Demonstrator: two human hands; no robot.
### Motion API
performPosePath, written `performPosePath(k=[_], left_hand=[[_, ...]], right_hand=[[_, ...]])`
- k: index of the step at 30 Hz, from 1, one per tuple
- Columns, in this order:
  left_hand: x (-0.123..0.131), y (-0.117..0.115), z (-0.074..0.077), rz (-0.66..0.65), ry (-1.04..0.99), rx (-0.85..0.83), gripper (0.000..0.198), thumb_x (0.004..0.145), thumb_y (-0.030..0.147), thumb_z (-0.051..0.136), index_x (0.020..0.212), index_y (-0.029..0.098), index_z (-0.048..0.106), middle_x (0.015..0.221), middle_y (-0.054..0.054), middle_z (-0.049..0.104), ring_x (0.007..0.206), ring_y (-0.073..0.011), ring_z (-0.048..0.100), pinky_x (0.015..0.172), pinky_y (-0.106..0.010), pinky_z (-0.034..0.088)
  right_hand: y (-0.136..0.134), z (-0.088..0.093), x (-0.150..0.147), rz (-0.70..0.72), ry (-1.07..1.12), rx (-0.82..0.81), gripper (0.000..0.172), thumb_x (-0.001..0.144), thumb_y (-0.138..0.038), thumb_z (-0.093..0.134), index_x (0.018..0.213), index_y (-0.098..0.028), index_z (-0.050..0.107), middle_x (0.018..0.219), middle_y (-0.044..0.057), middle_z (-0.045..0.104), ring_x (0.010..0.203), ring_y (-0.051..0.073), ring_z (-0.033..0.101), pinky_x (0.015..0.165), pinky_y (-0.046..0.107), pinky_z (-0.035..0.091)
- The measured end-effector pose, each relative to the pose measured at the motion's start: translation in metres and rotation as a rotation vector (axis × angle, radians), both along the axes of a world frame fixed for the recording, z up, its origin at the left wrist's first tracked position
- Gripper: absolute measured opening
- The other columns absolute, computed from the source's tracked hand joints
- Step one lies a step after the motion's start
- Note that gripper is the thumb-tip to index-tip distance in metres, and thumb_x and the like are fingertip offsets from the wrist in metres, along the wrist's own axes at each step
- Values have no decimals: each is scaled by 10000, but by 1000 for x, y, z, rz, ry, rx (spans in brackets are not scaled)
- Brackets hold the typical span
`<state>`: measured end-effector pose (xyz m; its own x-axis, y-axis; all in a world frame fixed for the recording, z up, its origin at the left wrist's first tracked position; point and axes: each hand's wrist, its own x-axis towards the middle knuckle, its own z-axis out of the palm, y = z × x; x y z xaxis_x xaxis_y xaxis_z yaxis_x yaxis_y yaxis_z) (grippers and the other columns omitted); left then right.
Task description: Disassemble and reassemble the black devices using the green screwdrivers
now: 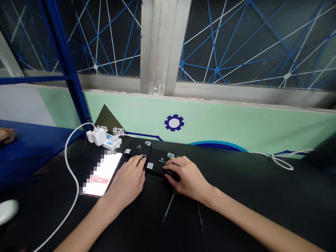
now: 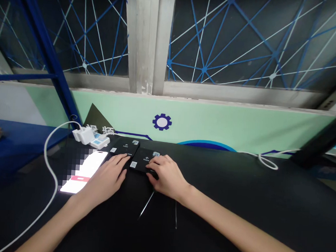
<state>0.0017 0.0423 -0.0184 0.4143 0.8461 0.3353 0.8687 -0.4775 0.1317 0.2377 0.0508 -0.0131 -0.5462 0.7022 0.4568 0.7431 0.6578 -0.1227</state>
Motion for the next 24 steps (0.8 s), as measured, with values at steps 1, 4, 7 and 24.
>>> performPosePath(k=[1,4,7,24], left_hand=[[2,6,0,-1,40,2,468,979,182,371,1428,111,482,1458,-162,541,1372,-287,476,1079,-450,455],[8,23,-2,54,149,14,496,977,180,366,1453,91,473,1506,-187,496,1415,-349,420,1089,-507,430],[12,35,-7,70,157,15,506,967,181,398,1454,72,478,1521,-201,477,1433,-379,387,1140,-542,355],[21,24,-18,21,54,70,526,935,173,438,1457,128,471,1527,-166,483,1433,-317,406,1166,-524,326]], right_hand=[[1,-1,0,-17,-17,3,165,893,-218,654,1022,-184,752,1057,90,755,936,250,700,841,391,509],[4,-1,1,-66,-60,-1,190,914,-211,640,1054,-192,767,1106,92,763,990,269,709,872,414,528],[5,0,1,-118,-62,-24,234,915,-206,623,1096,-181,770,1154,93,760,1017,275,715,912,422,547],[12,4,6,-221,-106,-92,386,909,-208,531,1225,-88,719,1300,152,692,1156,310,679,1020,428,534]])
